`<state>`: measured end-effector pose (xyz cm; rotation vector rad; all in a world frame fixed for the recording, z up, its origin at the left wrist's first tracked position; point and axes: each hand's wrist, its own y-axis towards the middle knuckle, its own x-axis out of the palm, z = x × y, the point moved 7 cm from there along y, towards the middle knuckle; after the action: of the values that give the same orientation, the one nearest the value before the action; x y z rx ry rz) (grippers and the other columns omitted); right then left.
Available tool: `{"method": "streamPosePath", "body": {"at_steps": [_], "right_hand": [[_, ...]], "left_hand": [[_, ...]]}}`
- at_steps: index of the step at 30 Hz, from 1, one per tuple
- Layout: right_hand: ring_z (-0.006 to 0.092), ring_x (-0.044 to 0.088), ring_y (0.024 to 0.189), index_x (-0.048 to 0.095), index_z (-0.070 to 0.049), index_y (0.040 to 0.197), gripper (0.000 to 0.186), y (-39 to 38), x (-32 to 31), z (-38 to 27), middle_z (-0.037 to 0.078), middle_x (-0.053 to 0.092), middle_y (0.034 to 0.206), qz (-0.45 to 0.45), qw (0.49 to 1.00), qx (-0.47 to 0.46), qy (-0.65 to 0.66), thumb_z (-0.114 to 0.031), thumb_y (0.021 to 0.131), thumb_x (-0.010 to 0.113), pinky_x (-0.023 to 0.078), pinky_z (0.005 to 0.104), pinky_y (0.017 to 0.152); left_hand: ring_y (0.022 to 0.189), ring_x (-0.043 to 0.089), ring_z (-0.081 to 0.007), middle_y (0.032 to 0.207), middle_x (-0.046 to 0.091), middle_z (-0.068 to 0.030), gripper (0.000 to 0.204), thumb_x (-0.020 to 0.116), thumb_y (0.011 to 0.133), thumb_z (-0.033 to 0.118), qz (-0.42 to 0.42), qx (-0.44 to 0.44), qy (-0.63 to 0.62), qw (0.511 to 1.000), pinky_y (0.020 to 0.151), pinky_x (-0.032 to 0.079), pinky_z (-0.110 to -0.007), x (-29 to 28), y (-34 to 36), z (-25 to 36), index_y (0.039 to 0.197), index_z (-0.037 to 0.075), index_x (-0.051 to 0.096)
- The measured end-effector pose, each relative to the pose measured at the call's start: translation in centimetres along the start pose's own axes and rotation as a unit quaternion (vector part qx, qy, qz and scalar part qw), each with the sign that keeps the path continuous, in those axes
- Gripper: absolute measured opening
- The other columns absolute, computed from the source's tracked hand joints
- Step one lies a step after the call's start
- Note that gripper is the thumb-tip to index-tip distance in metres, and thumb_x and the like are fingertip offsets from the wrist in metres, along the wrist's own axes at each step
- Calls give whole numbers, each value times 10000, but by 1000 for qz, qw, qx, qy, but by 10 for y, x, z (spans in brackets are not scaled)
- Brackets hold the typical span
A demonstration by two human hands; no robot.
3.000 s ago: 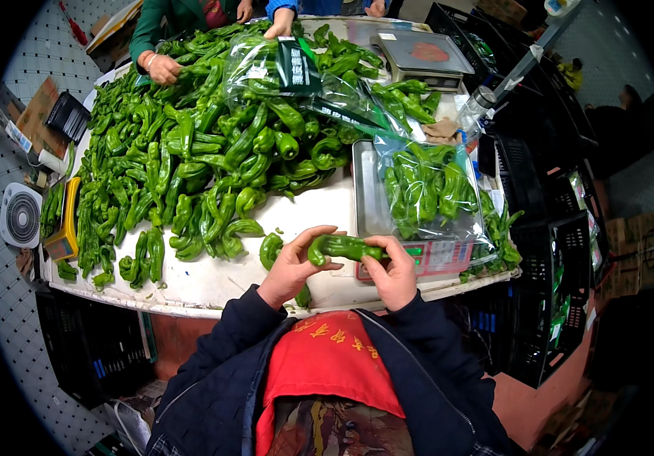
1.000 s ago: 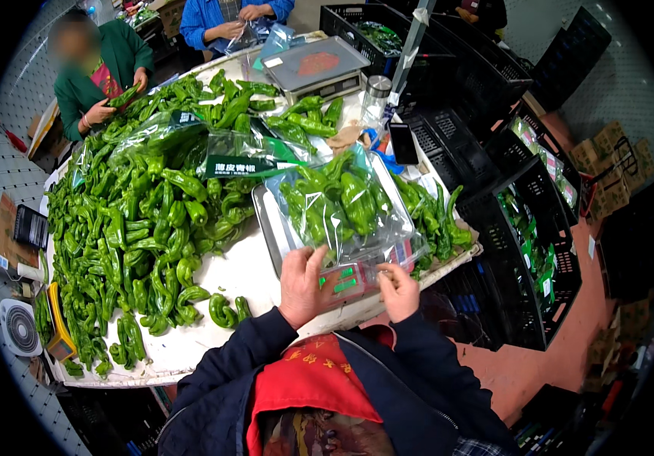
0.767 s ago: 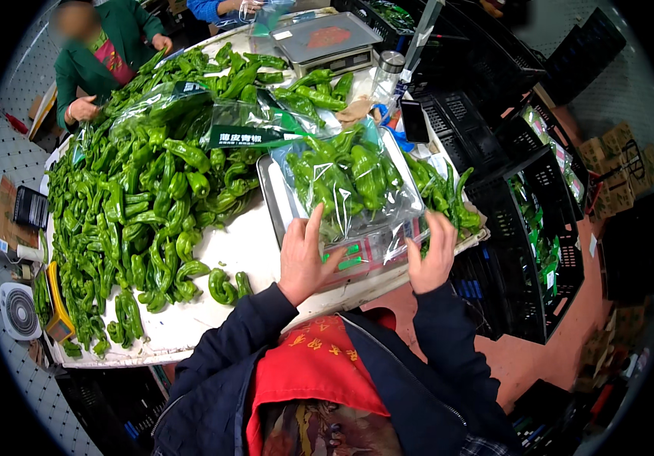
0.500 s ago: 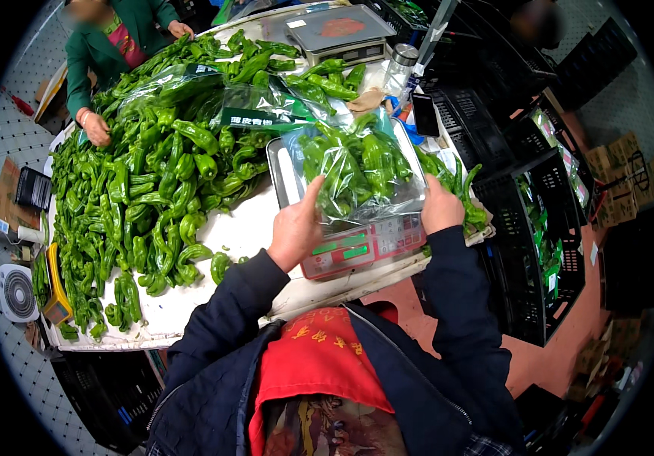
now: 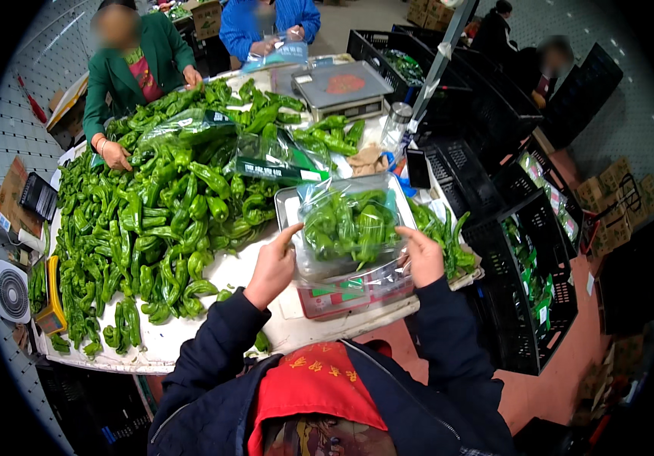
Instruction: The person selects green peppers from a large pile, places them into plastic bags, weighs the bags on a digital scale, and then places the sealed bags into black crates. The process is repeated multiple times.
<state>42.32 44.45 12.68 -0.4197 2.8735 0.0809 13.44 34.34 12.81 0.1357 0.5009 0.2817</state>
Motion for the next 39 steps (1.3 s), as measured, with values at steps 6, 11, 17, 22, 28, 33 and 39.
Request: {"method": "streamPosePath", "body": {"at_steps": [6,11,17,22,28,33,39], "right_hand": [[100,508,505,617,57,1182,311,-37,-18,-137,73,606,650,18,988,-108,112,-80,984,420,394,226,500],[61,544,560,650,7,1167,332,-41,-15,-127,47,656,711,-54,989,-18,134,-42,946,408,438,199,556],[144,658,695,635,14,1169,271,16,-17,-131,87,667,812,17,979,-99,177,-50,1007,428,536,257,659],[139,672,717,591,3,1244,301,9,-15,-75,81,673,839,83,985,-120,93,-2,1001,413,544,271,663],[60,424,528,515,-58,1347,487,-56,1,85,-35,472,594,110,994,0,-12,27,876,605,374,247,516],[35,308,562,478,-42,1366,563,-82,-1,89,-62,356,622,75,995,34,49,44,842,664,279,232,518],[63,387,528,597,-29,1223,382,-107,-20,48,-7,407,576,126,983,-9,-133,23,850,659,364,258,510]], "left_hand": [[482,430,-11,601,511,45,376,392,877,-60,-8,25,-219,975,438,343,-177,-70,-7,141,1149,-48,652],[444,502,-82,626,578,-29,273,432,872,12,-62,-90,-276,955,393,404,-218,-65,6,114,987,-66,667],[601,630,-104,737,654,-62,265,438,958,46,28,36,-300,953,576,515,-232,-67,53,118,1070,-30,666],[591,609,-84,691,617,-22,378,429,905,-72,50,9,-187,981,518,476,-219,-34,34,61,1223,43,599],[564,480,-159,610,489,-64,504,605,836,-19,33,-123,-42,991,574,442,-329,23,-46,-67,1324,42,492],[529,443,-62,648,480,15,445,581,878,-30,10,-147,-138,979,454,399,-228,30,-71,-81,1308,37,489],[477,405,-55,635,510,15,162,595,926,98,-67,-274,-217,935,425,363,-246,33,-84,-77,1041,-16,607]]}}
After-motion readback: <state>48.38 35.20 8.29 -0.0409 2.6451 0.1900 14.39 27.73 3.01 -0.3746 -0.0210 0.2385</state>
